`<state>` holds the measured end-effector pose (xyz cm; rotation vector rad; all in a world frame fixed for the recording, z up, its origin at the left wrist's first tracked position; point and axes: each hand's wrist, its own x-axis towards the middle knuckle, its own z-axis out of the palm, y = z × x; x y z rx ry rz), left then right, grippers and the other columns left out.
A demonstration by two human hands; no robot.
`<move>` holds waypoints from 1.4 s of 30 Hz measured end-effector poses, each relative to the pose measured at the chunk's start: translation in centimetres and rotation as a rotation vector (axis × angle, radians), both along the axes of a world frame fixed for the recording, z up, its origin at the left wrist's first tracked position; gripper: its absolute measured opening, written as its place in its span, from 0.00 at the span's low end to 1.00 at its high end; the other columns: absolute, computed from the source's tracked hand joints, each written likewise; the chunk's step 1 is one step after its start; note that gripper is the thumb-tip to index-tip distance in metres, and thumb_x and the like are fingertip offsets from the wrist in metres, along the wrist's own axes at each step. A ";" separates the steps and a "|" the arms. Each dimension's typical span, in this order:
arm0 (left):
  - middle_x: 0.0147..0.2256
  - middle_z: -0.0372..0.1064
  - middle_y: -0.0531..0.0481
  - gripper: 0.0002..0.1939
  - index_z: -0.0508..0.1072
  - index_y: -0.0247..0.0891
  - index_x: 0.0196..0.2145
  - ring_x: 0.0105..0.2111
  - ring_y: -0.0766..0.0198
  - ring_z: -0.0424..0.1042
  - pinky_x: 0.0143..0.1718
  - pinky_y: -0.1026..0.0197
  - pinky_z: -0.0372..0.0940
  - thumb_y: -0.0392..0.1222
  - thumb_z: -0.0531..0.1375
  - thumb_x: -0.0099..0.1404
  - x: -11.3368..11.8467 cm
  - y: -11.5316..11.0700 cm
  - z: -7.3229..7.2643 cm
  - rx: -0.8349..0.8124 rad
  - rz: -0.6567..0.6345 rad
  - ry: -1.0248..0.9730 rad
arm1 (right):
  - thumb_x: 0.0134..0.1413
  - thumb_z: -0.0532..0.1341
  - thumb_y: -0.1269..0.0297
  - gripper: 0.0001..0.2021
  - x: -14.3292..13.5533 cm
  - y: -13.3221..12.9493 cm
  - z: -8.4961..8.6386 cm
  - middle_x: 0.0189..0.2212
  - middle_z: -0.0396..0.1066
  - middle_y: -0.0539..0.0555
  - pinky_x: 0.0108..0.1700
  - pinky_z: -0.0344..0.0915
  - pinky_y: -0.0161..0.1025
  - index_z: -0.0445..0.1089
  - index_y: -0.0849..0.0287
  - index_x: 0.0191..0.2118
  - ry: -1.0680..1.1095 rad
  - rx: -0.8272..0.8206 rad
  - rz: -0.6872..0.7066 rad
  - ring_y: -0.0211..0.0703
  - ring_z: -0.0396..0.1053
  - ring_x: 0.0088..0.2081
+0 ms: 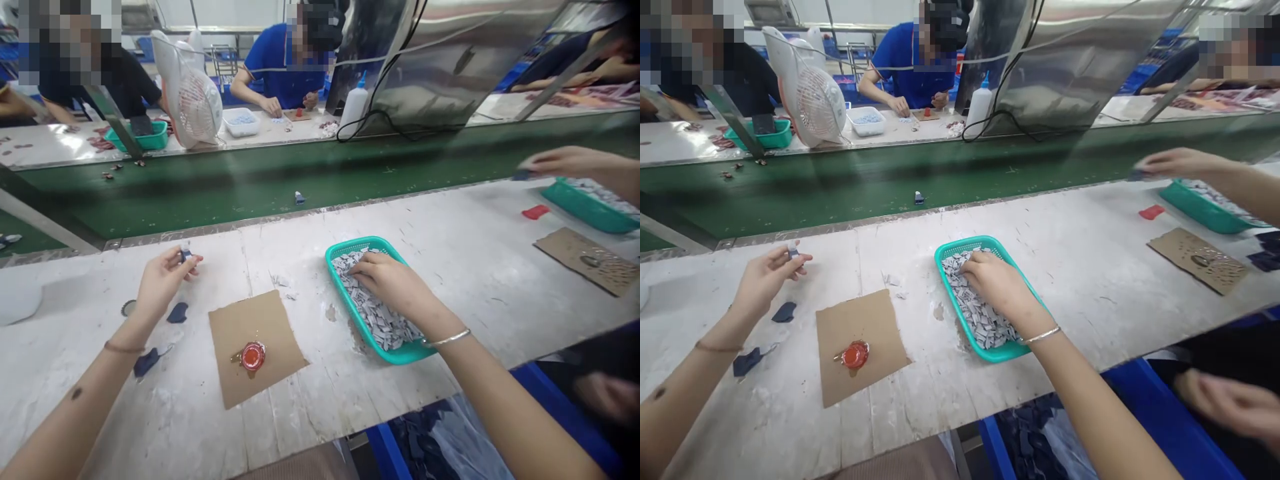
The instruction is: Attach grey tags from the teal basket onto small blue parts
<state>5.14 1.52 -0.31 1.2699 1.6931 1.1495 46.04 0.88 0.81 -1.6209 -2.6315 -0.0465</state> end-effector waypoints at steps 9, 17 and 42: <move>0.40 0.75 0.40 0.09 0.73 0.36 0.35 0.45 0.46 0.73 0.49 0.48 0.64 0.40 0.62 0.56 -2.9 13.1 -1.0 0.029 0.109 0.601 | 0.61 0.55 0.76 0.12 0.2 -0.1 0.2 0.36 0.73 0.59 0.41 0.63 0.42 0.77 0.62 0.39 -0.078 0.032 0.056 0.49 0.71 0.40; 0.55 0.62 0.23 0.19 0.73 0.26 0.47 0.59 0.30 0.54 0.59 0.34 0.49 0.41 0.56 0.62 -0.3 15.5 -1.3 0.141 -0.052 0.857 | 0.59 0.57 0.77 0.12 -0.2 0.0 0.3 0.34 0.73 0.58 0.38 0.63 0.43 0.77 0.60 0.38 -0.152 0.003 -0.004 0.51 0.71 0.39; 0.41 0.74 0.41 0.06 0.69 0.36 0.32 0.43 0.58 0.75 0.52 0.52 0.66 0.40 0.61 0.60 9.6 14.5 -0.4 0.076 -0.313 -0.315 | 0.61 0.54 0.77 0.08 -9.3 -11.7 -4.6 0.37 0.70 0.56 0.40 0.71 0.47 0.67 0.57 0.38 0.622 -0.190 -0.206 0.50 0.73 0.40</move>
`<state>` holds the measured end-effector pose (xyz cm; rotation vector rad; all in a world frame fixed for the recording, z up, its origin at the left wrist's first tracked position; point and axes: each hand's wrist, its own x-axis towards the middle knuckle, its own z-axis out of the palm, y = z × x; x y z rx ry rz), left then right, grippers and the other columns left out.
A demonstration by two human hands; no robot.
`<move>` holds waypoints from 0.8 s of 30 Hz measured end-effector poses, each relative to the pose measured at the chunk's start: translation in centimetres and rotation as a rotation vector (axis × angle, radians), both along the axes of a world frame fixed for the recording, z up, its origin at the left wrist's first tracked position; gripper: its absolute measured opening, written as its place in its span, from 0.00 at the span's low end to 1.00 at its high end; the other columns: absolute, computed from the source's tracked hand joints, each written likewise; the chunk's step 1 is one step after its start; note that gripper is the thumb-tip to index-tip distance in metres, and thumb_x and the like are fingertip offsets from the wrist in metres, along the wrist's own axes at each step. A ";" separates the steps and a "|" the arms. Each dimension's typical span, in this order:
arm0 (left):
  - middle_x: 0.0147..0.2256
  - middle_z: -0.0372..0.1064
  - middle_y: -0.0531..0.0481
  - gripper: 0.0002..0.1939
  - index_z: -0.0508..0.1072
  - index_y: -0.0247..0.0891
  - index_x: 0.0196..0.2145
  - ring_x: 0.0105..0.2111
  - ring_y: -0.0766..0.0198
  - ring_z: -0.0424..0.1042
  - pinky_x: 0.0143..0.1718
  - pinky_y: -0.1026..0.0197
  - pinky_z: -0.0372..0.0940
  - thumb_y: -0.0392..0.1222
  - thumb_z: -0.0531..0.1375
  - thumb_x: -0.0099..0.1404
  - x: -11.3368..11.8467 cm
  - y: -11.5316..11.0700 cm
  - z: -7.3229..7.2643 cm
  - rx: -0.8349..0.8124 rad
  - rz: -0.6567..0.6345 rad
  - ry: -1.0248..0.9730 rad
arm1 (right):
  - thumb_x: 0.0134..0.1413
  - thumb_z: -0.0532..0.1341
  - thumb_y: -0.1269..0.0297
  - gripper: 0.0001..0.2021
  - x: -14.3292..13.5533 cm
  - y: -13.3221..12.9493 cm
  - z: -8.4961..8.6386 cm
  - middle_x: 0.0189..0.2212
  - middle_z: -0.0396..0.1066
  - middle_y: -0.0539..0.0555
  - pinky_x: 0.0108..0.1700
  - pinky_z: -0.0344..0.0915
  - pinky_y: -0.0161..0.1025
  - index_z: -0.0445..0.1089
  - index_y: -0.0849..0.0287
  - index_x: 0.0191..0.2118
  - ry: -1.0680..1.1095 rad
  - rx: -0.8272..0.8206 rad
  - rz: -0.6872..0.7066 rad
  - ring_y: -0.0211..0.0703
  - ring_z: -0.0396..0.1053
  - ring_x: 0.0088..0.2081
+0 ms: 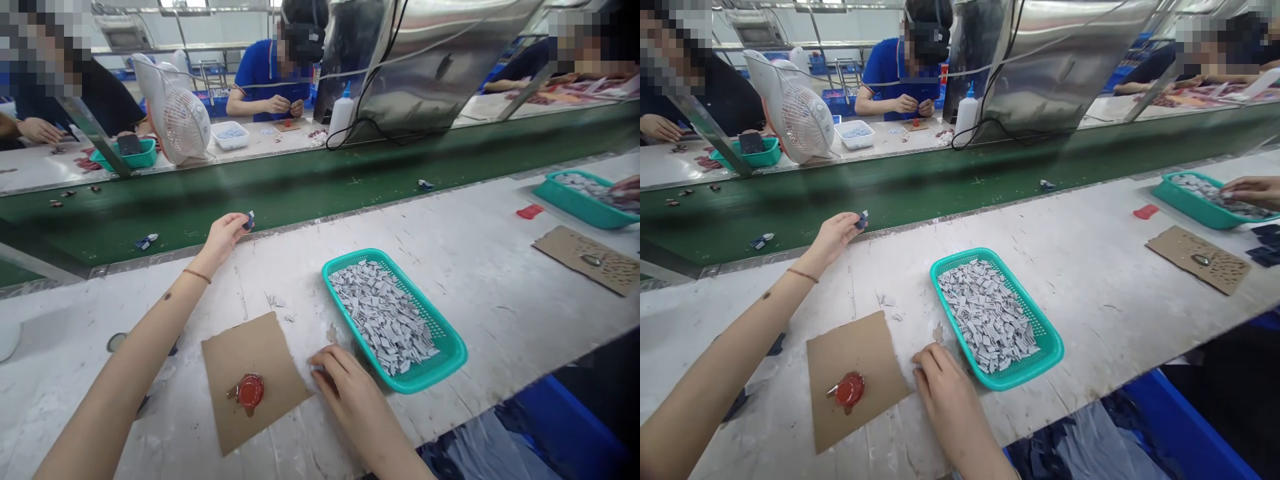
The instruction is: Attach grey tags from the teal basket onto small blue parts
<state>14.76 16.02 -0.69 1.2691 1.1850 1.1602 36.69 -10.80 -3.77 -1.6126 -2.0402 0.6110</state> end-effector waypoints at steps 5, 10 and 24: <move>0.39 0.77 0.42 0.04 0.70 0.35 0.31 0.43 0.60 0.77 0.51 0.59 0.69 0.34 0.64 0.58 -2.6 -7.9 1.4 -0.220 0.000 -0.293 | 0.64 0.54 0.73 0.08 0.5 0.3 -0.4 0.38 0.71 0.56 0.41 0.72 0.46 0.70 0.59 0.40 0.007 0.053 0.045 0.49 0.74 0.39; 0.42 0.77 0.44 0.08 0.76 0.32 0.40 0.43 0.62 0.78 0.44 0.66 0.73 0.28 0.61 0.63 -4.9 -15.4 2.4 -0.436 0.045 -0.543 | 0.65 0.54 0.70 0.08 0.7 0.1 -0.4 0.38 0.71 0.56 0.41 0.71 0.42 0.71 0.58 0.41 0.039 0.120 0.086 0.47 0.74 0.40; 0.37 0.75 0.50 0.13 0.80 0.36 0.38 0.34 0.68 0.73 0.33 0.71 0.71 0.41 0.72 0.54 -6.5 -29.0 0.1 -0.492 0.251 -0.657 | 0.64 0.57 0.69 0.07 0.5 0.0 0.1 0.37 0.73 0.55 0.40 0.70 0.40 0.74 0.58 0.41 -0.026 0.098 0.057 0.45 0.74 0.38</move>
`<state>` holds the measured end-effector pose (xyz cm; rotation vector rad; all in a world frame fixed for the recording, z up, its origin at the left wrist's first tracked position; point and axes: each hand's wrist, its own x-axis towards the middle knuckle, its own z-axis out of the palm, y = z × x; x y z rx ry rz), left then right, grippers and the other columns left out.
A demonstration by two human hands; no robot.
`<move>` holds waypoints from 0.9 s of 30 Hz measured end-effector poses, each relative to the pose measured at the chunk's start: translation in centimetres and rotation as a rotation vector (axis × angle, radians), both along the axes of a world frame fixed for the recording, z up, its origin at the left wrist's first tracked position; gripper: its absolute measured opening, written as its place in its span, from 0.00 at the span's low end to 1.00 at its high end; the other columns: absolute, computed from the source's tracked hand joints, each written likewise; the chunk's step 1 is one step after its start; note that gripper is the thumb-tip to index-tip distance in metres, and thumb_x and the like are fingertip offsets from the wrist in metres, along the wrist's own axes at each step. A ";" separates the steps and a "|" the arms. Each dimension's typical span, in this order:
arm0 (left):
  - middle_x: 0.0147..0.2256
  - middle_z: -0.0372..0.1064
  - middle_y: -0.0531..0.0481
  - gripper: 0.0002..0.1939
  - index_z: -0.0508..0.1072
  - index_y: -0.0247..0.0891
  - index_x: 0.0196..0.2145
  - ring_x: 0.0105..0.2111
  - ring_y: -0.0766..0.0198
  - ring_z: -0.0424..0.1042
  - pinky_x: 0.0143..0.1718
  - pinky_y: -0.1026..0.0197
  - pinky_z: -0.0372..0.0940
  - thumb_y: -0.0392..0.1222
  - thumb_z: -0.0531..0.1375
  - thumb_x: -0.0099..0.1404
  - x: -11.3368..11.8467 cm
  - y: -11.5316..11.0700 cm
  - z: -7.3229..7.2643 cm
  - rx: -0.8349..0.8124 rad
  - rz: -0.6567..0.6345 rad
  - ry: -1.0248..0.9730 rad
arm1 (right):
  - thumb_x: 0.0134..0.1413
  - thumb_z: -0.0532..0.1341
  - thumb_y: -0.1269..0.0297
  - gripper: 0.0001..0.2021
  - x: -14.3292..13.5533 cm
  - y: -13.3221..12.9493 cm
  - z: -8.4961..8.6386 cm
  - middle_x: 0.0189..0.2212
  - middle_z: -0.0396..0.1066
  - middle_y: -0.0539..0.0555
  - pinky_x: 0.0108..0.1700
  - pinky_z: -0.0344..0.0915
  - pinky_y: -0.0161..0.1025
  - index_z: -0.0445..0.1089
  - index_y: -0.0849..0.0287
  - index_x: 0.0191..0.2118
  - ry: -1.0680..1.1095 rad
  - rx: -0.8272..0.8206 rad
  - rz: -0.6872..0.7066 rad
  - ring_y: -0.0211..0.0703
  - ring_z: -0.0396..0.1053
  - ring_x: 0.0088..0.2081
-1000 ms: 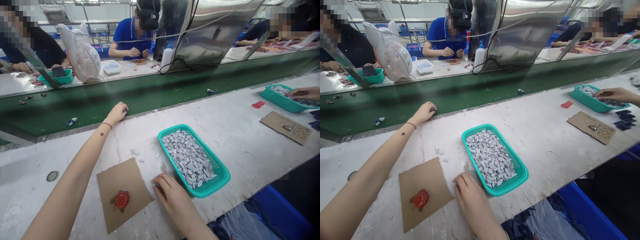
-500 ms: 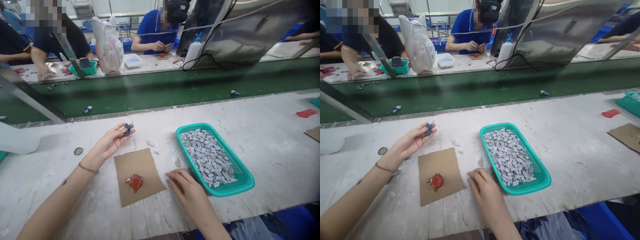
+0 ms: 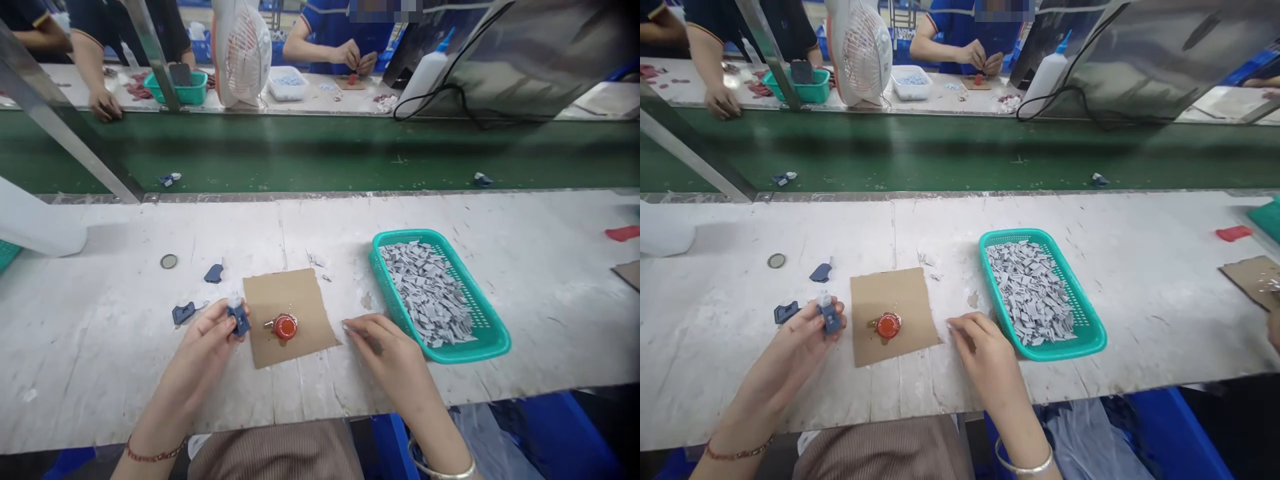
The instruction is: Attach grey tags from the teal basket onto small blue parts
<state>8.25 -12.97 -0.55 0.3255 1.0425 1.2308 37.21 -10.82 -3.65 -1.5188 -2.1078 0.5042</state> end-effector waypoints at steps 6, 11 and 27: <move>0.39 0.77 0.50 0.10 0.78 0.40 0.38 0.39 0.66 0.75 0.40 0.70 0.69 0.43 0.69 0.59 0.2 -2.7 -1.8 0.056 -0.035 0.202 | 0.61 0.61 0.67 0.07 -0.8 0.2 0.8 0.34 0.74 0.54 0.36 0.71 0.39 0.75 0.58 0.43 0.111 -0.078 -0.052 0.44 0.74 0.32; 0.39 0.77 0.51 0.06 0.76 0.41 0.37 0.40 0.65 0.75 0.42 0.67 0.69 0.41 0.67 0.61 1.0 -3.5 -2.5 0.107 -0.077 0.308 | 0.61 0.62 0.69 0.05 -4.7 0.3 2.9 0.36 0.75 0.53 0.40 0.71 0.38 0.76 0.57 0.40 0.229 -0.108 0.047 0.42 0.74 0.38; 0.40 0.77 0.47 0.06 0.76 0.39 0.36 0.41 0.60 0.77 0.43 0.63 0.72 0.38 0.67 0.59 1.7 -4.1 -2.4 0.101 0.032 0.402 | 0.65 0.57 0.71 0.09 -9.5 0.8 4.4 0.33 0.70 0.54 0.39 0.69 0.40 0.73 0.57 0.36 0.004 -0.102 0.267 0.43 0.71 0.36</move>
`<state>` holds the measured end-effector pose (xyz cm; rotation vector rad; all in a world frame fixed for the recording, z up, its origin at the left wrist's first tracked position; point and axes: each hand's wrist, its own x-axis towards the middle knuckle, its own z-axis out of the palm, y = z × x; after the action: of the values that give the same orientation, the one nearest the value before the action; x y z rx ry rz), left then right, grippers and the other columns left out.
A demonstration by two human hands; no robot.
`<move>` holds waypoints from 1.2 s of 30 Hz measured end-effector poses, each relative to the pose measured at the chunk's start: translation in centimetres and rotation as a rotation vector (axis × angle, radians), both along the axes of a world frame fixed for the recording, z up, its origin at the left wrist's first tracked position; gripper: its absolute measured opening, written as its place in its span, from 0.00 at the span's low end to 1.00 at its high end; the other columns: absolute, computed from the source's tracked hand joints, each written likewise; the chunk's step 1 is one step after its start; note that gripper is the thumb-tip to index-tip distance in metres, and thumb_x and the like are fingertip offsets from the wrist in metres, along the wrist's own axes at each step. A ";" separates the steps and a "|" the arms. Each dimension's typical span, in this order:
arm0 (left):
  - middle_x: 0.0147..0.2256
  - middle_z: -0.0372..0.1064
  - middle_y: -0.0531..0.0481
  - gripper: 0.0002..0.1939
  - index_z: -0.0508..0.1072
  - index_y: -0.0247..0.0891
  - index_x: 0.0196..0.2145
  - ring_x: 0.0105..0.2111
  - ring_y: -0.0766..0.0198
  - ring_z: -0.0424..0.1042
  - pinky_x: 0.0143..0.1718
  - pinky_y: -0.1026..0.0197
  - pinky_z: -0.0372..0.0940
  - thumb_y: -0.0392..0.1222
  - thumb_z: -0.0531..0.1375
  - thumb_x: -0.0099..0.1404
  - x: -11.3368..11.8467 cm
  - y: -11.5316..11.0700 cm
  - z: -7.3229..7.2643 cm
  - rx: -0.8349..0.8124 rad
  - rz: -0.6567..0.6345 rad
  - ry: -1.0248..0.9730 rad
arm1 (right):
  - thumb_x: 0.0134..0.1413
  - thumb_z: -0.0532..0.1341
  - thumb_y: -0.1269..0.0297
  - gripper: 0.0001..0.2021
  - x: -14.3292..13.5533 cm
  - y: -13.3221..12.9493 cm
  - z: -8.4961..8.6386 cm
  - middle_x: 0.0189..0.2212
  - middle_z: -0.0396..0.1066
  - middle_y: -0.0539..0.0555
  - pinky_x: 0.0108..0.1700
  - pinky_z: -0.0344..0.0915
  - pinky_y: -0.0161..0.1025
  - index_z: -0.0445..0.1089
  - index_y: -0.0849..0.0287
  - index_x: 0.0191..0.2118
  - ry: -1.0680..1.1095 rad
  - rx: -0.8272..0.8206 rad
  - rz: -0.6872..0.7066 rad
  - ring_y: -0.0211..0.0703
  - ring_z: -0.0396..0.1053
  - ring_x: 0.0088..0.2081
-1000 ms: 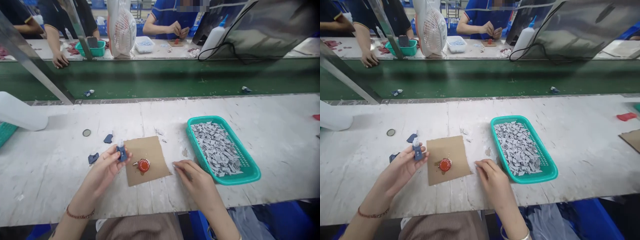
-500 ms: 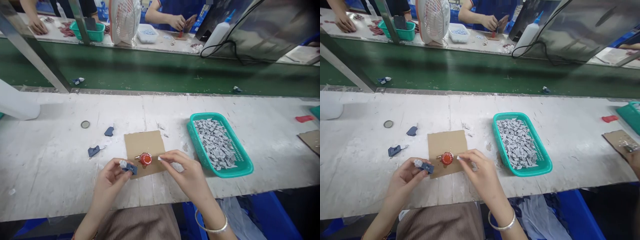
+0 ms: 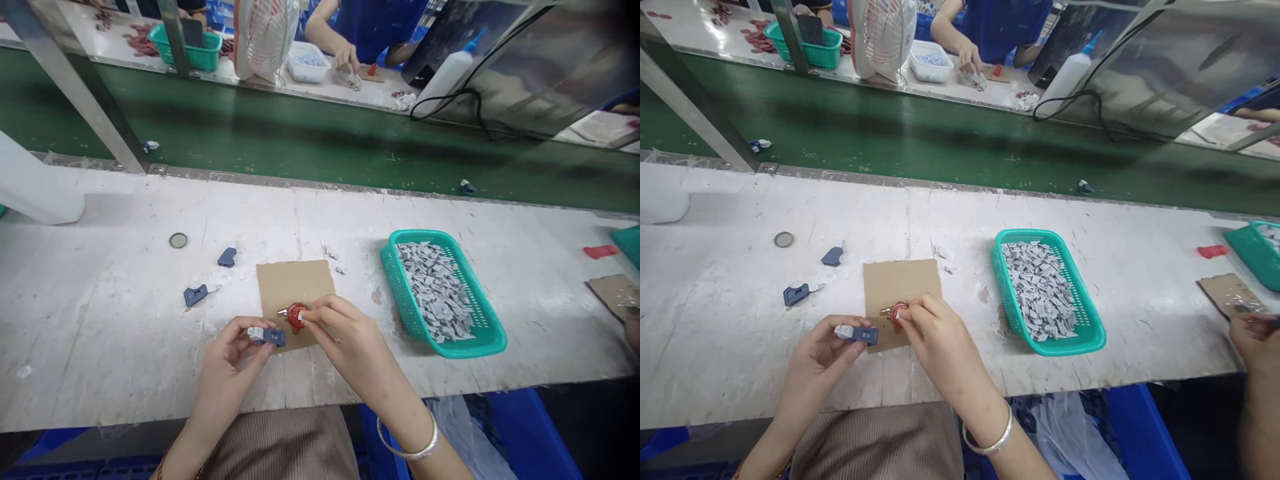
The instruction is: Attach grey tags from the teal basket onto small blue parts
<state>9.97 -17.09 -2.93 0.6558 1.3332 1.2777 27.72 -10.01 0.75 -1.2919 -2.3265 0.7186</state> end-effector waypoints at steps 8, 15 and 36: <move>0.44 0.78 0.44 0.07 0.76 0.38 0.39 0.47 0.56 0.76 0.49 0.58 0.71 0.40 0.65 0.62 0.2 0.3 -0.3 0.005 -0.114 -0.066 | 0.65 0.56 0.71 0.10 -0.3 -0.1 0.1 0.33 0.70 0.55 0.39 0.69 0.41 0.74 0.58 0.36 -0.011 -0.027 -0.033 0.44 0.71 0.36; 0.45 0.78 0.44 0.08 0.78 0.38 0.40 0.47 0.57 0.76 0.51 0.59 0.70 0.41 0.65 0.63 0.7 0.5 0.0 0.022 -0.148 -0.089 | 0.60 0.61 0.70 0.06 -0.1 0.0 0.7 0.33 0.74 0.53 0.39 0.70 0.40 0.77 0.57 0.34 0.216 -0.250 -0.128 0.43 0.73 0.36; 0.46 0.78 0.48 0.10 0.78 0.42 0.42 0.46 0.58 0.77 0.48 0.60 0.72 0.41 0.66 0.62 2.3 0.3 2.0 0.082 -0.137 -0.024 | 0.54 0.68 0.65 0.02 0.3 -0.7 3.3 0.37 0.78 0.54 0.50 0.71 0.45 0.79 0.55 0.33 0.572 -0.611 -0.157 0.45 0.75 0.42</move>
<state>12.32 -16.77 -0.91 0.7741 1.2004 1.2301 28.04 -10.74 4.09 -1.2494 -1.5780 1.5809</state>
